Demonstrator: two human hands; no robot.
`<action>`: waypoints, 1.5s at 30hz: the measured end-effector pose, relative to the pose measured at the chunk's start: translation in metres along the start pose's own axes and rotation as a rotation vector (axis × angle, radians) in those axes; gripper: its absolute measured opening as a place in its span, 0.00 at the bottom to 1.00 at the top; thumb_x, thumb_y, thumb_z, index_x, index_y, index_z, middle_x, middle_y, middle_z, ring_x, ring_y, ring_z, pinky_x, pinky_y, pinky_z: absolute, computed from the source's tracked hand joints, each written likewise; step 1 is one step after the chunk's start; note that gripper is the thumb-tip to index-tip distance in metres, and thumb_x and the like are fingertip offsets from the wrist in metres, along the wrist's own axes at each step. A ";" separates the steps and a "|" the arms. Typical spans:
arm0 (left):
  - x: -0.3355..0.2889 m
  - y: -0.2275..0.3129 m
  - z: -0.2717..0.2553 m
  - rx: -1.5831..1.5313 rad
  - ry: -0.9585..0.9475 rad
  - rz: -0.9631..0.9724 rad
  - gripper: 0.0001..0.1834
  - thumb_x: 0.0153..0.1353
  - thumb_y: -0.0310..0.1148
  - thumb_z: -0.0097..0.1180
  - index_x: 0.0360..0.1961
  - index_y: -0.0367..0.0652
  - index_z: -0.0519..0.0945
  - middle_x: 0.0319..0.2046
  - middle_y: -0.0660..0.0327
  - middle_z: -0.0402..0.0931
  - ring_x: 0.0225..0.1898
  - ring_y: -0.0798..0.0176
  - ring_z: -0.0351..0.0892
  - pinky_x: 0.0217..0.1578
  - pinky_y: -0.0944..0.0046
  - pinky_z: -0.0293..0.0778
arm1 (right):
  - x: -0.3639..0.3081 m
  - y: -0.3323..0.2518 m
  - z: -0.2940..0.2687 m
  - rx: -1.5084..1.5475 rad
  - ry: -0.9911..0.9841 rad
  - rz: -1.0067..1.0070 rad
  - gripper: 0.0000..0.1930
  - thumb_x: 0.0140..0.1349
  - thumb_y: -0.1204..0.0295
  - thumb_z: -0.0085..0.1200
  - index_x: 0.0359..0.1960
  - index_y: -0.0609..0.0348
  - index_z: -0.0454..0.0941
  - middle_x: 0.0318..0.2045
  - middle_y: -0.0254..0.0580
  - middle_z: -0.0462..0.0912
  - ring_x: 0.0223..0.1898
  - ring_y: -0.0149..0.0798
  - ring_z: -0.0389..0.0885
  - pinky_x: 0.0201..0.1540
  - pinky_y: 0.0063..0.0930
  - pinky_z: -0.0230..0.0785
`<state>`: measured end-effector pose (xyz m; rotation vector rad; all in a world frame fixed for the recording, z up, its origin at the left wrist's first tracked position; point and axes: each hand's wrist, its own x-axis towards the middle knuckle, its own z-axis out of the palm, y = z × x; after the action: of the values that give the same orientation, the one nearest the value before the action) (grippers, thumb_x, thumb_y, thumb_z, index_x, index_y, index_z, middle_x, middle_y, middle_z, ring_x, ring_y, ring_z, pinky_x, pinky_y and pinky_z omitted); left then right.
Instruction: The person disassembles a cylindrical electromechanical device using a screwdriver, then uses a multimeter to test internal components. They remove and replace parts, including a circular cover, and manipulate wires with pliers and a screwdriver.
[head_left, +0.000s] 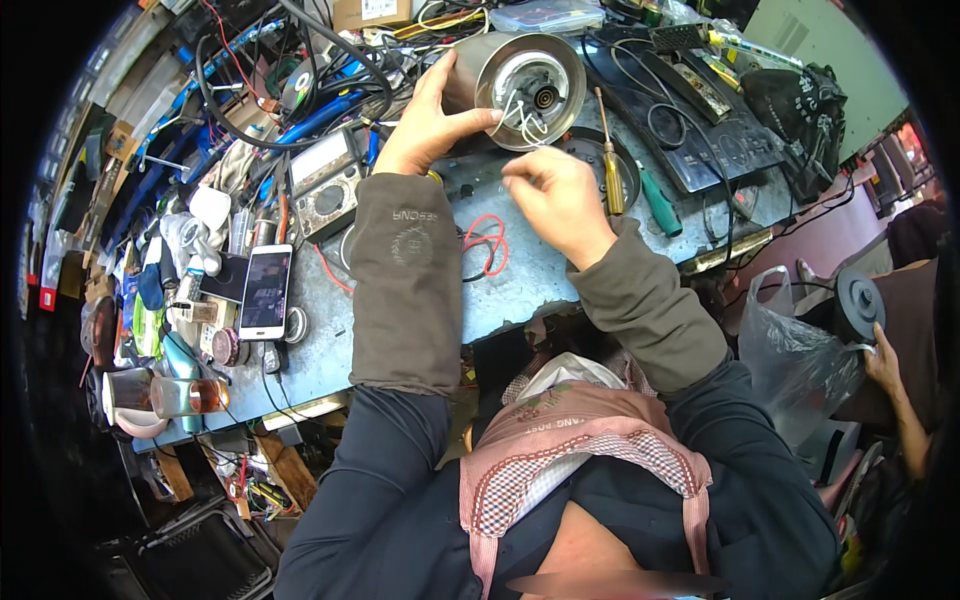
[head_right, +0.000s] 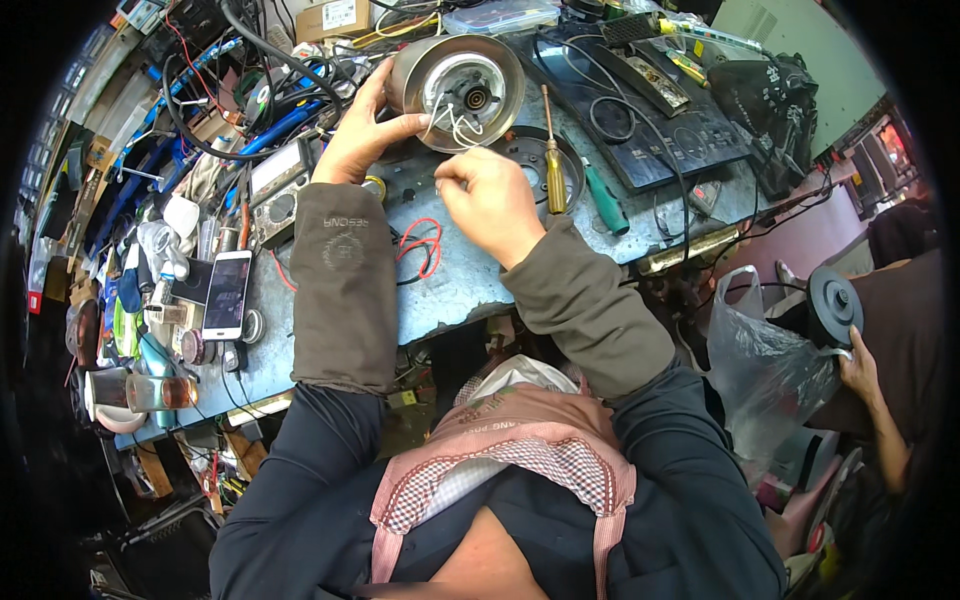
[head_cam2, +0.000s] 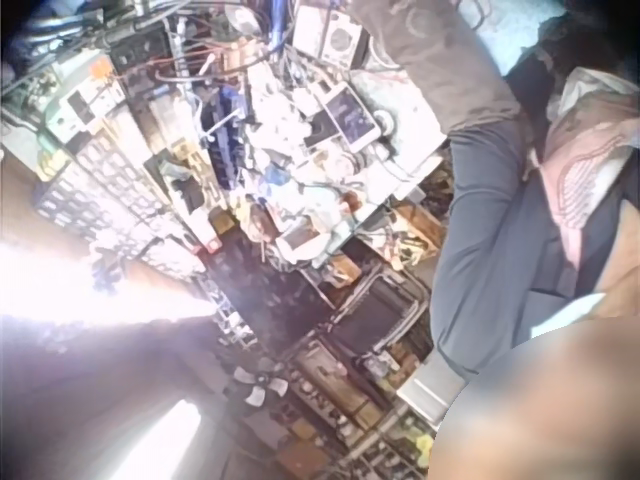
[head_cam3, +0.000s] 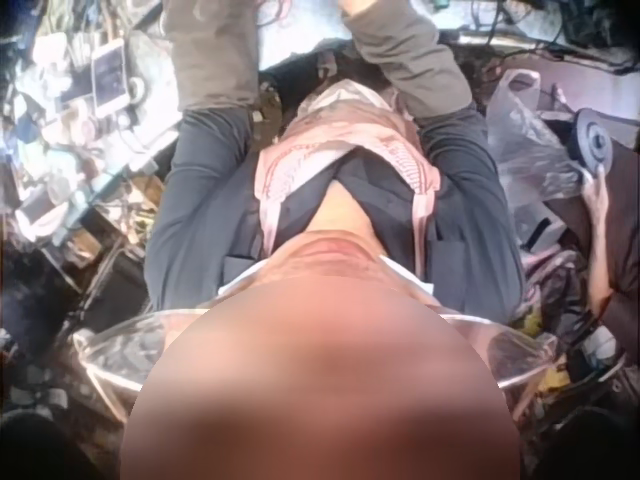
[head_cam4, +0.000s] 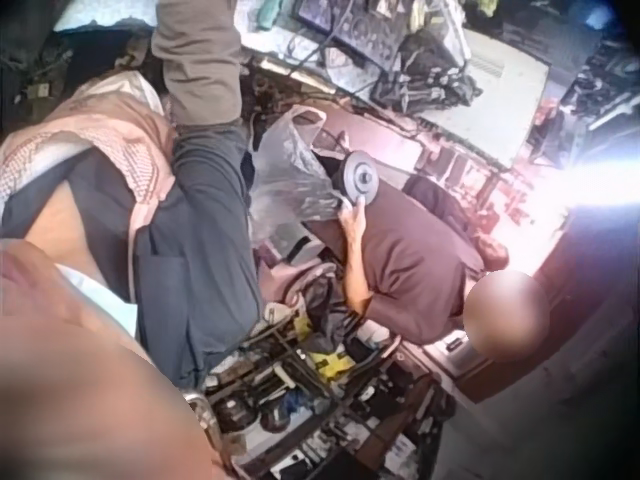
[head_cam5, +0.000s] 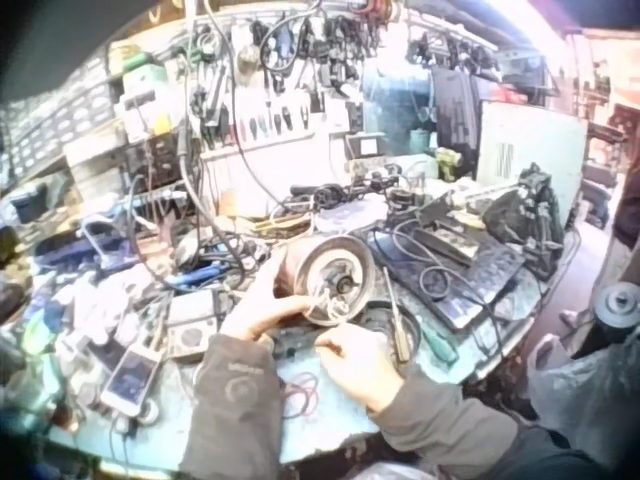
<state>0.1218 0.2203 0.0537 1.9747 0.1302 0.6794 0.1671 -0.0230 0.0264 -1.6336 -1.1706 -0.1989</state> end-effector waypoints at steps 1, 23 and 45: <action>-0.001 0.001 0.000 0.004 0.002 -0.014 0.70 0.45 0.50 0.87 0.84 0.34 0.60 0.81 0.39 0.61 0.83 0.43 0.61 0.82 0.51 0.57 | 0.003 -0.002 -0.001 0.072 0.099 0.020 0.05 0.66 0.75 0.69 0.39 0.64 0.91 0.34 0.43 0.90 0.35 0.37 0.89 0.39 0.32 0.80; -0.007 0.011 -0.006 -0.162 -0.005 -0.096 0.70 0.46 0.47 0.89 0.86 0.38 0.60 0.80 0.40 0.63 0.80 0.37 0.64 0.78 0.45 0.62 | 0.059 0.036 0.000 -0.035 0.487 0.107 0.24 0.59 0.76 0.79 0.53 0.65 0.78 0.41 0.43 0.87 0.36 0.28 0.86 0.38 0.24 0.81; -0.117 0.122 0.051 0.136 0.080 -0.286 0.48 0.64 0.33 0.78 0.80 0.38 0.65 0.52 0.54 0.83 0.43 0.65 0.84 0.37 0.63 0.82 | -0.029 -0.004 -0.011 0.350 0.184 0.050 0.19 0.57 0.84 0.56 0.46 0.59 0.92 0.58 0.55 0.85 0.54 0.53 0.89 0.55 0.38 0.82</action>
<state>0.0265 0.0769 0.0920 2.0063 0.5095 0.5744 0.1537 -0.0495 0.0153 -1.3054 -0.9623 -0.1028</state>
